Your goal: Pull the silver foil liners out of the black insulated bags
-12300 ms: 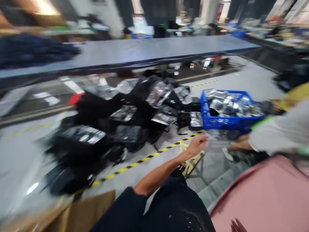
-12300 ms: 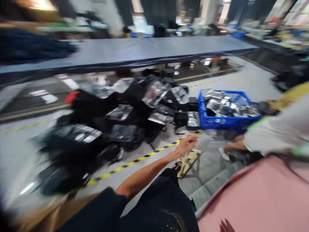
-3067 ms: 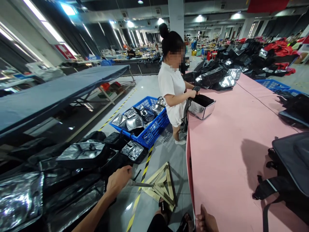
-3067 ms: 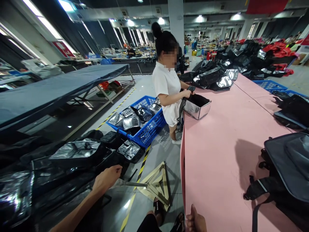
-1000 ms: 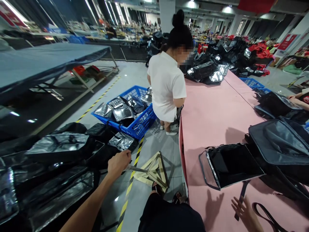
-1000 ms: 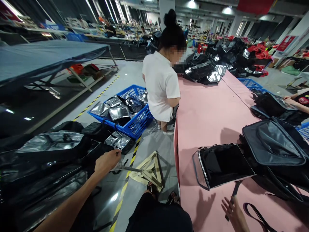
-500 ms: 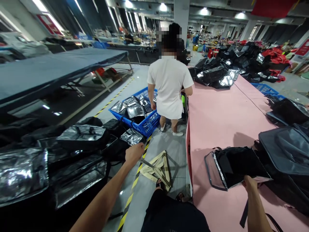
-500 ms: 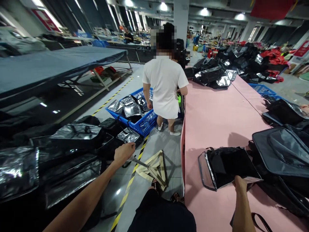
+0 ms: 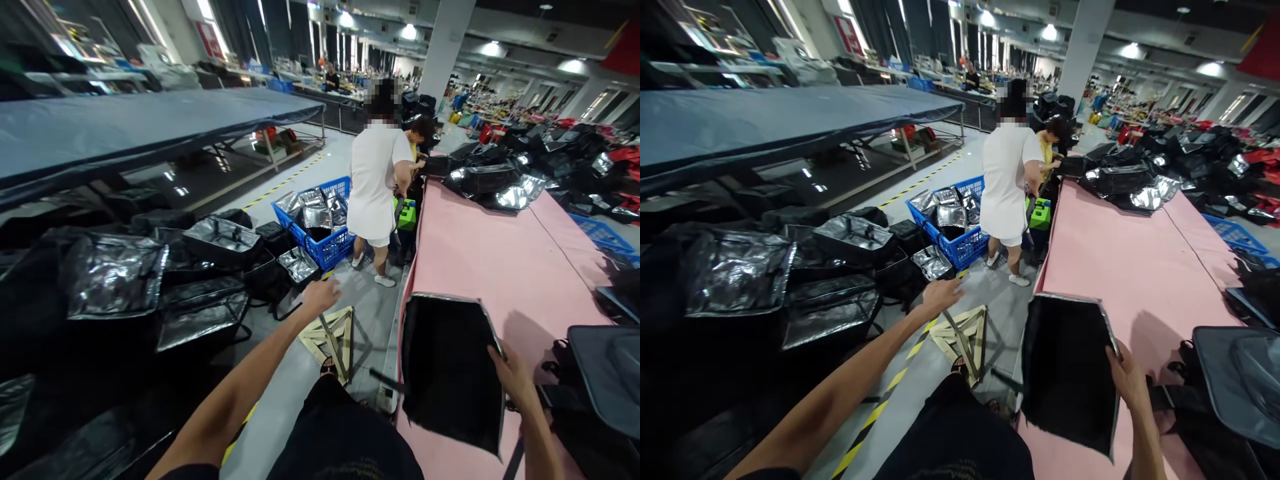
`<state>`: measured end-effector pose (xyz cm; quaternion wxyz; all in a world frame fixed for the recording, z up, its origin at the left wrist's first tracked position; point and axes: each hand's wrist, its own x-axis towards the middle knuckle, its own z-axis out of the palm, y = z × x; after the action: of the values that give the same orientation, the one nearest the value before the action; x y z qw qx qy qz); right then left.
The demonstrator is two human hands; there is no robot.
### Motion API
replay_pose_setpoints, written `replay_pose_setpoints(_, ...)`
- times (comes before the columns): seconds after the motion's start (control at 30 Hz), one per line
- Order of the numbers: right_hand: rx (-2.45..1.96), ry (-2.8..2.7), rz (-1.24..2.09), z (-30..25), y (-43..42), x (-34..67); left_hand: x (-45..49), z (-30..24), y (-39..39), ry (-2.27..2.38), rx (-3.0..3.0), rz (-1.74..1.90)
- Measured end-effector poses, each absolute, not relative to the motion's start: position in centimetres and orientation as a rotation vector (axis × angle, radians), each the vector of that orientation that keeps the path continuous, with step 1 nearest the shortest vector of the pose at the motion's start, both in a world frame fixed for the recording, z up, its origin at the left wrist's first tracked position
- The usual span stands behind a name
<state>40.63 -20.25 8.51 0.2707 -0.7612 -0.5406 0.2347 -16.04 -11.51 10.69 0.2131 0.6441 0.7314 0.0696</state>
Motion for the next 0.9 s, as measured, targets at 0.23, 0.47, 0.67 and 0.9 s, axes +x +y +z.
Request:
replay_pose_setpoints(0.23, -1.711, -2.005, 0.666, 20.5, -18.0, 28.4, -7.7, 13.9, -20.7, 1.255, 1.613, 0.736)
replay_pose_setpoints(0.47, -1.447, -2.234, 0.803, 24.2, -15.2, 18.6, -12.1, 17.3, -28.8, 1.480, 1.450, 0.950)
replay_pose_setpoints(0.67, -1.068, -2.646, 0.949, 20.7, -12.9, 9.3, -16.1, 14.2, -31.0, 1.922, 1.177, 1.189)
replay_pose_setpoints(0.9, -0.821, -2.732, 0.339, 17.5, -16.7, 2.0, -20.7, 12.1, -29.4, 2.031, 1.044, 1.184)
